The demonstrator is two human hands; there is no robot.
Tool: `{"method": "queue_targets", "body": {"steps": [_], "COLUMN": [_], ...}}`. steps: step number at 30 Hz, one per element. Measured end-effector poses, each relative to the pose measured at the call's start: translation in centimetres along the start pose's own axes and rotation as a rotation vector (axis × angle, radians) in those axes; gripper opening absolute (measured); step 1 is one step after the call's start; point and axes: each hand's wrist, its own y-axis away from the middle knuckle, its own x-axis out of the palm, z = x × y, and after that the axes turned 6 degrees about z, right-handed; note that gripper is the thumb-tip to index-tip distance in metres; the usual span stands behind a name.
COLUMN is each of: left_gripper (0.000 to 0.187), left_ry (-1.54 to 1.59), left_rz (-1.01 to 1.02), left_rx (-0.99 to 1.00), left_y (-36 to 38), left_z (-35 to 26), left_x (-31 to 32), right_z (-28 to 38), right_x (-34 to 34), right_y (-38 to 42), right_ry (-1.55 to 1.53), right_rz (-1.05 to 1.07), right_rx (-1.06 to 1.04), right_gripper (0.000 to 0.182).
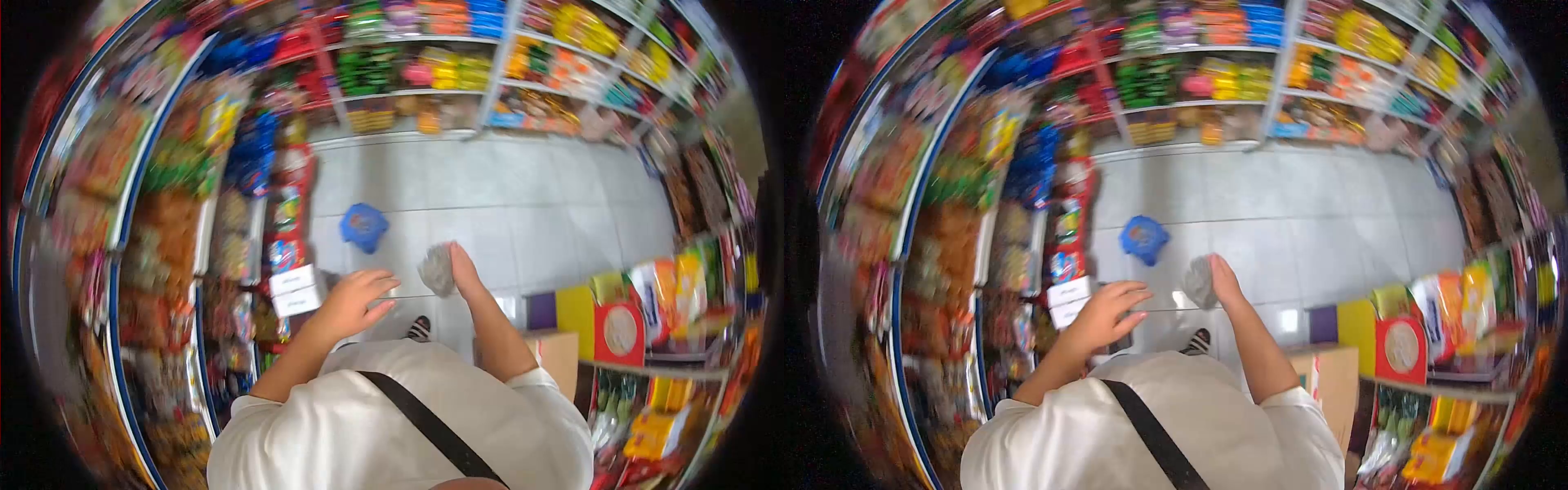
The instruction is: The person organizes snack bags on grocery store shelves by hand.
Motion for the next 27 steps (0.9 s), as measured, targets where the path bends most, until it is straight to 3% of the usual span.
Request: {"method": "queue_targets", "body": {"steps": [1, 4, 7, 10, 15, 18, 20, 25, 27], "left_gripper": [0.032, 0.032, 0.033, 0.033, 0.031, 0.03, 0.029, 0.029, 0.029], "left_ry": [0.013, 0.0, 0.02, 0.029, -0.02, -0.082, -0.127, -0.007, 0.068], "left_rz": [0.037, 0.092, 0.164, 0.178, 0.149, 0.147, 0.102, 0.12, 0.254], "left_rx": [0.05, 0.157, 0.215, 0.19, 0.133, 0.129, 0.188, 0.494, 0.594], "left_y": [-2.6, -10.1, -16.0, -21.4, -31.7, -41.3, -49.3, -67.4, -72.6], "left_z": [-0.5, -2.3, -3.2, -2.8, 1.5, 3.7, 3.6, -3.8, -8.0], "left_x": [0.9, 1.6, 3.5, 5.4, 7.4, 7.9, 8.4, 11.4, 13.5], "right_z": [0.7, 4.1, 4.7, 1.3, 6.1, 7.9, 11.1, 17.9, 15.8], "right_x": [-2.8, -9.9, -14.6, -18.9, -29.4, -38.2, -43.3, -52.2, -56.0], "right_y": [0.0, 0.8, 1.3, -0.8, -5.1, -9.4, -10.3, -7.6, -6.8], "right_ry": [-0.313, -0.714, -0.906, -0.876, -0.934, -0.877, -1.039, -1.183, -1.147], "right_rz": [-0.032, -0.003, -0.209, -0.367, -0.461, -0.583, -0.66, -0.868, -0.83], "right_rx": [-0.013, -0.142, -0.266, -0.332, -0.395, -0.515, -0.53, -0.529, -0.729], "right_gripper": [0.037, 0.035, 0.035, 0.038, 0.036, 0.034, 0.035, 0.04, 0.042]}}
